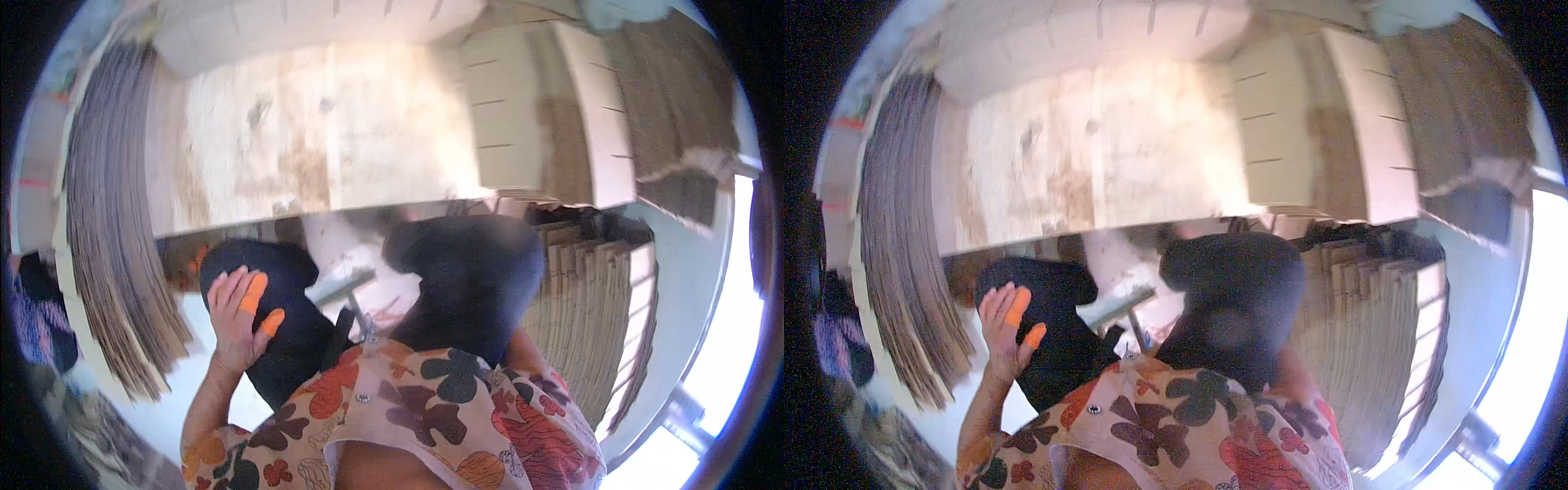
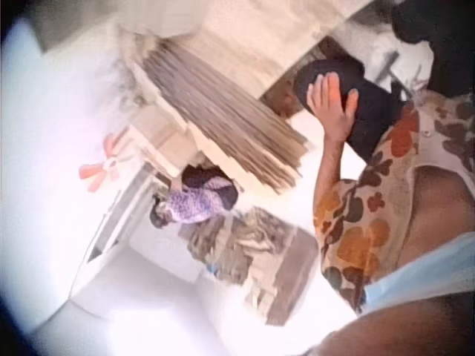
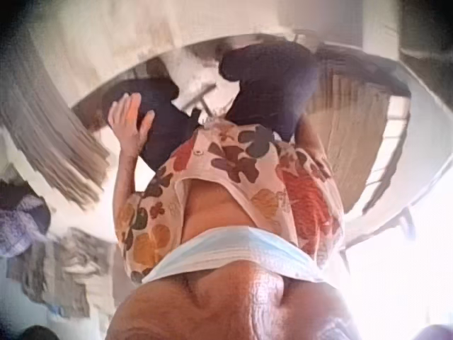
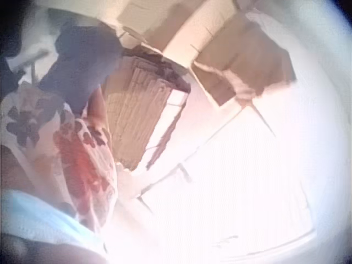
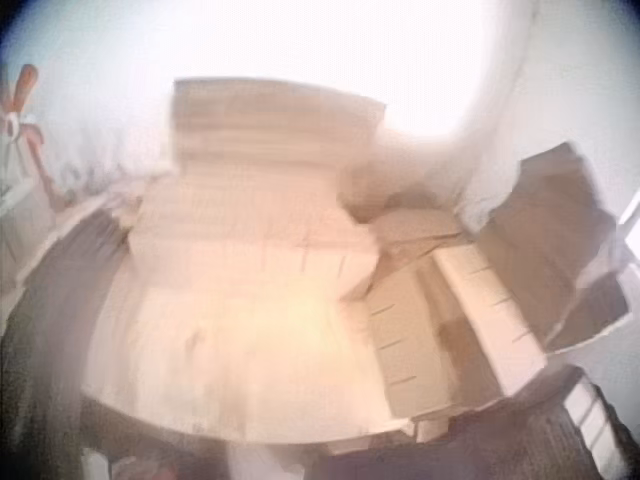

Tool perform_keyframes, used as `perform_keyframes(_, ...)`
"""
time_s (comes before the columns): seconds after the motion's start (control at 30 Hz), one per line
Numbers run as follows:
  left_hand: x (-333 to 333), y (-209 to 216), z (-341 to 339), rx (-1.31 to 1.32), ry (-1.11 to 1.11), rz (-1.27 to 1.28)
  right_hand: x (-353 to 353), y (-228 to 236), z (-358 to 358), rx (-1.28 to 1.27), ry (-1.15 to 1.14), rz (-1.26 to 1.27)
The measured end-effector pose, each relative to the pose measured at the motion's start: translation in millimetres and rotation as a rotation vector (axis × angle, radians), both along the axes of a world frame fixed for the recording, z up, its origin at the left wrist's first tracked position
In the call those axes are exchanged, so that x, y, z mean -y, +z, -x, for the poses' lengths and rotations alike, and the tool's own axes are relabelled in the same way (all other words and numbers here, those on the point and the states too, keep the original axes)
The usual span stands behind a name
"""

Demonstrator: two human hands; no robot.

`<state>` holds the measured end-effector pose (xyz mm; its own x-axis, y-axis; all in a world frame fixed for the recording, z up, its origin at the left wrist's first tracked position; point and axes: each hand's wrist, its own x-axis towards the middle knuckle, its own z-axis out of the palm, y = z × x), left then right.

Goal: The person folds pre-scored cardboard sheets into compartmentalized dividers by hand. They repeatedly pick up flat sheets, fold along creases, and place the finished dividers into a growing stack.

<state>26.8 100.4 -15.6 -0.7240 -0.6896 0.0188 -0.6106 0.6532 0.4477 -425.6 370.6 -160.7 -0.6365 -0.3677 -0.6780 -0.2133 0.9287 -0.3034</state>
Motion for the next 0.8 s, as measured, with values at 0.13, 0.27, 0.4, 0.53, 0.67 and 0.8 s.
perform_keyframes(0.13,4,-3,11,-0.098,-0.043,0.085,45,95,-1,-0.461,0.191,0.062)
perform_keyframes(0.27,0,-3,10,-0.124,-0.086,0.157,114,200,21,-1.263,0.417,0.594)
perform_keyframes(0.4,0,-5,10,-0.151,-0.087,0.189,162,215,54,-1.499,0.411,0.102)
perform_keyframes(0.53,-3,-8,4,-0.150,-0.073,0.207,179,179,98,-1.350,0.442,-0.080)
perform_keyframes(0.67,-3,-7,0,-0.128,-0.071,0.220,177,173,112,-1.224,0.648,0.091)
perform_keyframes(0.8,7,2,5,-0.102,-0.207,0.102,181,229,110,-1.035,0.539,0.229)
